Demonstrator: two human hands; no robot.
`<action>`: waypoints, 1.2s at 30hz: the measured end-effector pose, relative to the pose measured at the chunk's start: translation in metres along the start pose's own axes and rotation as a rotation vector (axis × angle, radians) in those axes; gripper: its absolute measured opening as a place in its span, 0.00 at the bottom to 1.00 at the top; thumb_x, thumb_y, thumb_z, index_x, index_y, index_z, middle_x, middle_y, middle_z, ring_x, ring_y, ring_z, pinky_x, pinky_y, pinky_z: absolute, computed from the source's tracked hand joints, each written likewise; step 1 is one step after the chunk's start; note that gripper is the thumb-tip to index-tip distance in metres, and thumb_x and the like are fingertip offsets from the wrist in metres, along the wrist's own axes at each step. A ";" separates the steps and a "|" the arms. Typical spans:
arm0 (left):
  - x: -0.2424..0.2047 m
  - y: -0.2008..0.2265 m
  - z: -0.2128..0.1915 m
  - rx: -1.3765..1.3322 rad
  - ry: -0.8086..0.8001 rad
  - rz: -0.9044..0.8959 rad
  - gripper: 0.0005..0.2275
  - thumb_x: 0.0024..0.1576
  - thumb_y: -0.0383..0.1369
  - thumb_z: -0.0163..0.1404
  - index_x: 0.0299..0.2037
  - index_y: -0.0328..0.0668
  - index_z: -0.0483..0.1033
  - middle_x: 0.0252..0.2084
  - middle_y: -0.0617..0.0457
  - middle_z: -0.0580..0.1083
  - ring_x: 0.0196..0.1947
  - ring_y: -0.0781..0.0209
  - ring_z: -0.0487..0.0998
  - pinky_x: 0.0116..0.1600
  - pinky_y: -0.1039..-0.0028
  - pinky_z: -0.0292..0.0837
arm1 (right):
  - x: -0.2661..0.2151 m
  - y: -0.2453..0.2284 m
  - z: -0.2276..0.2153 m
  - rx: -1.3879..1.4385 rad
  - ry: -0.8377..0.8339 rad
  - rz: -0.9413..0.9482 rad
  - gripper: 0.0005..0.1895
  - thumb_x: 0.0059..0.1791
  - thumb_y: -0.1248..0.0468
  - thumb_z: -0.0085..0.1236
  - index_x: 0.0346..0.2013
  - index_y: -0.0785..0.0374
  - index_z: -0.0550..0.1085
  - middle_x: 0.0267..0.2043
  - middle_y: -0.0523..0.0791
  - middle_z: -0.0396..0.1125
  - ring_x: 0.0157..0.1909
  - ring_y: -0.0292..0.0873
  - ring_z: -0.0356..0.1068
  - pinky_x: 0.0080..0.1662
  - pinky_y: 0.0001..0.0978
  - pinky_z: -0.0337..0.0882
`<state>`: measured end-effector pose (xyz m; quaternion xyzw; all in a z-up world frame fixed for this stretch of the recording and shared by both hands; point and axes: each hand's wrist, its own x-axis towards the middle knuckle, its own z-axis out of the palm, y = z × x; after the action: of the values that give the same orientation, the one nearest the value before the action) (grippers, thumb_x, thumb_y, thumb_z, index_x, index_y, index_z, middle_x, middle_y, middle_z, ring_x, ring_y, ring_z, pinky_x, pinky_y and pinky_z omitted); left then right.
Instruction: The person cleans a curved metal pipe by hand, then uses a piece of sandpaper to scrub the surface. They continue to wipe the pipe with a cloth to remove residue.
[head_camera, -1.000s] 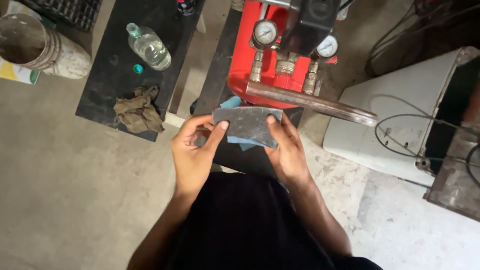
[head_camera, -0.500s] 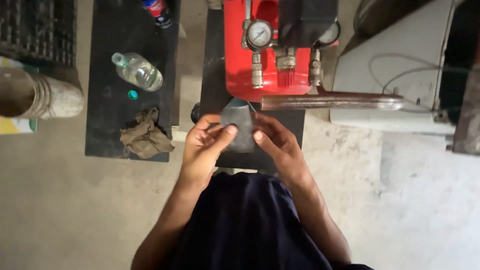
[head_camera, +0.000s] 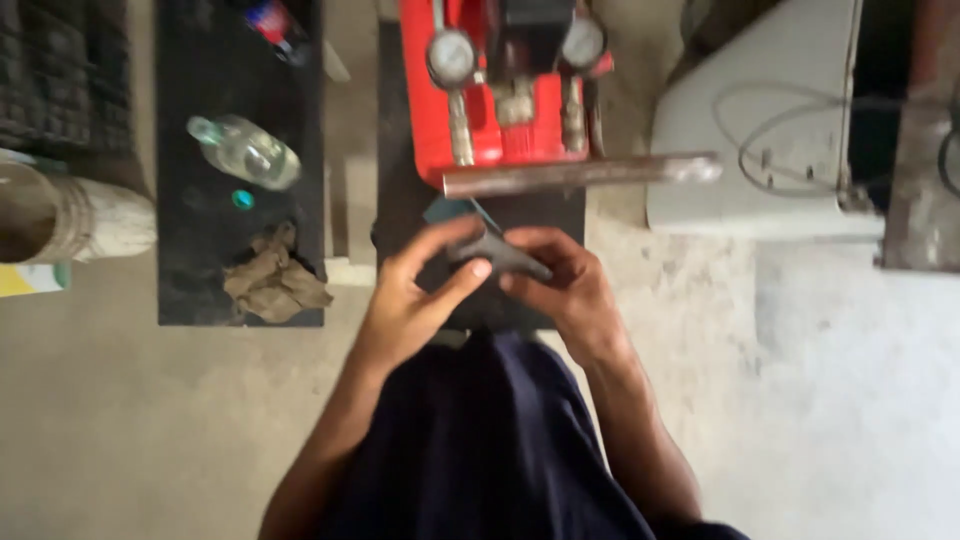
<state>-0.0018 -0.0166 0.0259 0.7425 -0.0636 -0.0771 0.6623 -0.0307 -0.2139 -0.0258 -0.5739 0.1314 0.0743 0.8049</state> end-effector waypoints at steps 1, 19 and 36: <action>0.000 -0.005 0.005 0.012 0.021 0.021 0.19 0.56 0.35 0.62 0.56 0.39 0.78 0.54 0.45 0.79 0.59 0.50 0.78 0.62 0.61 0.71 | 0.004 -0.011 0.005 0.003 -0.027 -0.017 0.28 0.38 0.81 0.70 0.52 0.71 0.76 0.43 0.51 0.75 0.47 0.43 0.76 0.49 0.37 0.79; -0.008 -0.026 -0.028 -0.176 -0.235 -0.216 0.25 0.51 0.25 0.64 0.60 0.32 0.73 0.42 0.41 0.82 0.36 0.64 0.81 0.37 0.76 0.82 | 0.007 0.004 0.024 0.317 0.268 -0.174 0.23 0.55 0.70 0.53 0.66 0.65 0.66 0.32 0.48 0.75 0.37 0.44 0.80 0.41 0.34 0.81; 0.030 -0.045 -0.063 -0.514 -0.435 -0.259 0.13 0.66 0.36 0.49 0.56 0.37 0.77 0.44 0.53 0.77 0.44 0.69 0.77 0.48 0.76 0.76 | -0.022 0.039 0.101 -0.038 0.548 -0.264 0.18 0.51 0.71 0.62 0.55 0.67 0.74 0.40 0.49 0.78 0.42 0.39 0.77 0.48 0.36 0.81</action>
<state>0.0394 0.0440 -0.0130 0.5200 -0.0869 -0.3300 0.7830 -0.0499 -0.1047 -0.0230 -0.5995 0.2666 -0.1861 0.7314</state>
